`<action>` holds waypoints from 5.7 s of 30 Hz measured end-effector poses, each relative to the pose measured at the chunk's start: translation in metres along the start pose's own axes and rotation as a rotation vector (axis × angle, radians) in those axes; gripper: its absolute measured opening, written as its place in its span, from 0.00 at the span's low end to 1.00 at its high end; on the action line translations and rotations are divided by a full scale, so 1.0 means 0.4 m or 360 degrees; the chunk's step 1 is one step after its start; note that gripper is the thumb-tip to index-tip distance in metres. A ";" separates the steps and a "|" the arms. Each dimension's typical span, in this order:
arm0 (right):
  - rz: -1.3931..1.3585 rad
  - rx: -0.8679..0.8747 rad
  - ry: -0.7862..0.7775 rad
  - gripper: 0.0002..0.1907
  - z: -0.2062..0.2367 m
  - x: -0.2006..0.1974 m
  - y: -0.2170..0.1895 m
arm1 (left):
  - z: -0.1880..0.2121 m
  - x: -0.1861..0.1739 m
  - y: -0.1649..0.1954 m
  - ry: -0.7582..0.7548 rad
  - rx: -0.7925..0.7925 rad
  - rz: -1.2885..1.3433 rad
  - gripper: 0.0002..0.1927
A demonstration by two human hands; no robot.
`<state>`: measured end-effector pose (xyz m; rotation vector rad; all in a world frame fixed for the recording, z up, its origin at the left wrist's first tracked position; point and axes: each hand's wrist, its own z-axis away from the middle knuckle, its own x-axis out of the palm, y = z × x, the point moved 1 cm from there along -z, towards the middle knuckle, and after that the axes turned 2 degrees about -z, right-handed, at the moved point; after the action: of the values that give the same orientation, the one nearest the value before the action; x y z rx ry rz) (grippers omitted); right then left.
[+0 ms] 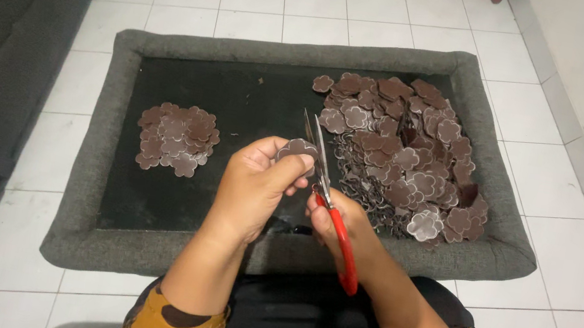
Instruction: The person sits on the floor and uses red-handled scissors to trim excess material from the edges of small flower-shaped fabric pieces one at a time. They place trimmed pieces in a pile on the left side of a low table and leave scraps with a large pile of untrimmed pieces on the right.
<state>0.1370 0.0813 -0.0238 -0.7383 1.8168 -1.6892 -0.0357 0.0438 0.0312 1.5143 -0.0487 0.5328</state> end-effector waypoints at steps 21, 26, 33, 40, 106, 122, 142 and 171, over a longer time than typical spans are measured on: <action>-0.0066 0.0013 -0.0089 0.20 0.055 0.000 -0.030 | 0.034 0.002 0.001 -0.0121 0.0000 -0.0013 0.03; 0.0037 -0.0018 -0.0085 0.21 0.053 -0.008 -0.023 | 0.032 -0.005 -0.001 -0.0114 -0.0027 -0.0060 0.03; 0.0117 -0.0055 -0.0101 0.20 0.059 -0.013 -0.022 | 0.033 -0.010 -0.005 -0.0119 0.0003 -0.0018 0.02; 0.0021 0.0085 -0.0082 0.16 0.058 -0.007 -0.033 | 0.033 -0.014 0.000 -0.0159 -0.0009 -0.0121 0.04; 0.0169 0.0030 -0.0314 0.14 0.065 -0.035 -0.042 | 0.014 -0.038 -0.016 -0.0288 -0.0162 -0.0241 0.05; 0.0210 0.0070 -0.0239 0.16 0.067 -0.034 -0.032 | 0.015 -0.038 -0.019 -0.0291 -0.0136 -0.0180 0.04; 0.0196 0.0065 -0.0295 0.10 0.062 -0.030 -0.044 | 0.003 -0.038 -0.048 -0.0332 -0.0072 -0.0172 0.04; 0.0060 -0.0054 -0.0249 0.28 0.073 -0.031 -0.045 | 0.023 -0.007 -0.035 -0.0485 -0.0182 -0.0041 0.04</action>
<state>0.1668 0.0687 -0.0073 -0.8220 1.7436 -1.5356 -0.0306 0.0349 0.0180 1.4709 -0.2908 0.2707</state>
